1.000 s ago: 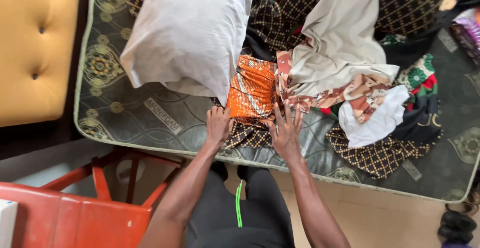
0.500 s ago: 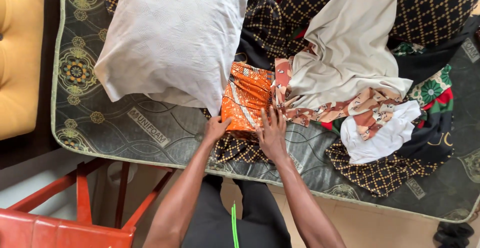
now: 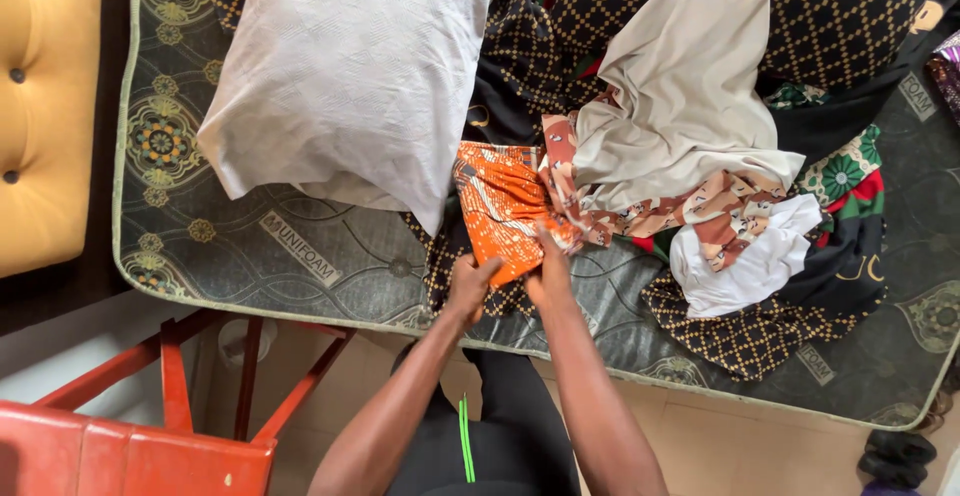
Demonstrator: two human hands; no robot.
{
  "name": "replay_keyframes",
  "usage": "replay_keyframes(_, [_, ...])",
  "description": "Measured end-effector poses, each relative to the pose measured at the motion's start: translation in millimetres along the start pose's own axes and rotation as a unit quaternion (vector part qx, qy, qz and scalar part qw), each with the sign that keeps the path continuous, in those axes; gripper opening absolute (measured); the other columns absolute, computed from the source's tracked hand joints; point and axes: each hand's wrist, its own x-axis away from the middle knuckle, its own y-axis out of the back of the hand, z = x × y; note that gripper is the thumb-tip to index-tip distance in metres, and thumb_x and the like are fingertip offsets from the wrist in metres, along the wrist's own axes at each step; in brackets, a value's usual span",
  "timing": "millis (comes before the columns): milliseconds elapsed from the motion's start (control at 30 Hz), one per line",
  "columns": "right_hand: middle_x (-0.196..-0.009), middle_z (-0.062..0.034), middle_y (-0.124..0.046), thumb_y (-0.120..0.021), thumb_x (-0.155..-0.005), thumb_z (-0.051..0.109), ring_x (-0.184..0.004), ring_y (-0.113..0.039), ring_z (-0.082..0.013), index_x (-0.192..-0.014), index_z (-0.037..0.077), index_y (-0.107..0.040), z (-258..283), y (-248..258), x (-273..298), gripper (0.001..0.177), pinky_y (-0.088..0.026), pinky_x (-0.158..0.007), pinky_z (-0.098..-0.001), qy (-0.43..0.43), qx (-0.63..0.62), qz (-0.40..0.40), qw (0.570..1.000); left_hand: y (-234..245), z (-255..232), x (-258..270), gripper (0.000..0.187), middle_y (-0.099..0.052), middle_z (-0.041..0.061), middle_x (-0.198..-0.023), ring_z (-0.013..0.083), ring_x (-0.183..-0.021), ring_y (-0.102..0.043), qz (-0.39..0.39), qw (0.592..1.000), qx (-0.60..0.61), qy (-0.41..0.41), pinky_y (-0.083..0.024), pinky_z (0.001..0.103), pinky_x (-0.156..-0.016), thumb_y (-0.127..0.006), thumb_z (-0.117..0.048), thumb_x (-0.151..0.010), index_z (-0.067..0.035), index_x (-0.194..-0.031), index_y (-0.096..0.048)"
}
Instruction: A person is shown folding various pieces of colorful clothing and stacking them on a table in a bedroom.
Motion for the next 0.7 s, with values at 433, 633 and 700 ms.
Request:
replay_keyframes(433, [-0.121, -0.0163, -0.072, -0.084, -0.075, 0.012, -0.11, -0.071, -0.0269, -0.134, -0.005, -0.058, 69, -35, 193, 0.066, -0.056, -0.1, -0.0401, 0.114, 0.277, 0.183, 0.937, 62, -72, 85, 0.094, -0.059, 0.018, -0.141, 0.0345, -0.121, -0.064, 0.185, 0.926, 0.324, 0.052, -0.051, 0.053, -0.103, -0.044, -0.078, -0.09, -0.004, -0.148, -0.049])
replay_keyframes(633, [-0.124, -0.0143, -0.069, -0.091, -0.07, 0.021, -0.111, -0.067, -0.0221, -0.138, -0.003, -0.055, 59, -27, 224, 0.081, -0.054, -0.099, -0.0396, 0.182, 0.437, 0.223, 0.852, 30, -153, 221, 0.094, -0.06, 0.02, -0.143, 0.0352, -0.125, -0.063, 0.269, 0.917, 0.291, 0.034, -0.055, 0.053, -0.103, -0.064, -0.071, -0.083, -0.005, -0.149, -0.051])
replay_keyframes(700, [-0.126, -0.0143, -0.069, -0.092, -0.07, 0.024, -0.111, -0.066, -0.0211, -0.139, -0.004, -0.055, 49, -27, 218, 0.083, -0.053, -0.1, -0.0388, 0.21, 0.484, 0.234, 0.817, 53, -134, 247, 0.095, -0.06, 0.02, -0.143, 0.0353, -0.125, -0.063, 0.272, 0.916, 0.295, 0.012, -0.056, 0.053, -0.103, -0.067, -0.07, -0.082, -0.005, -0.149, -0.051])
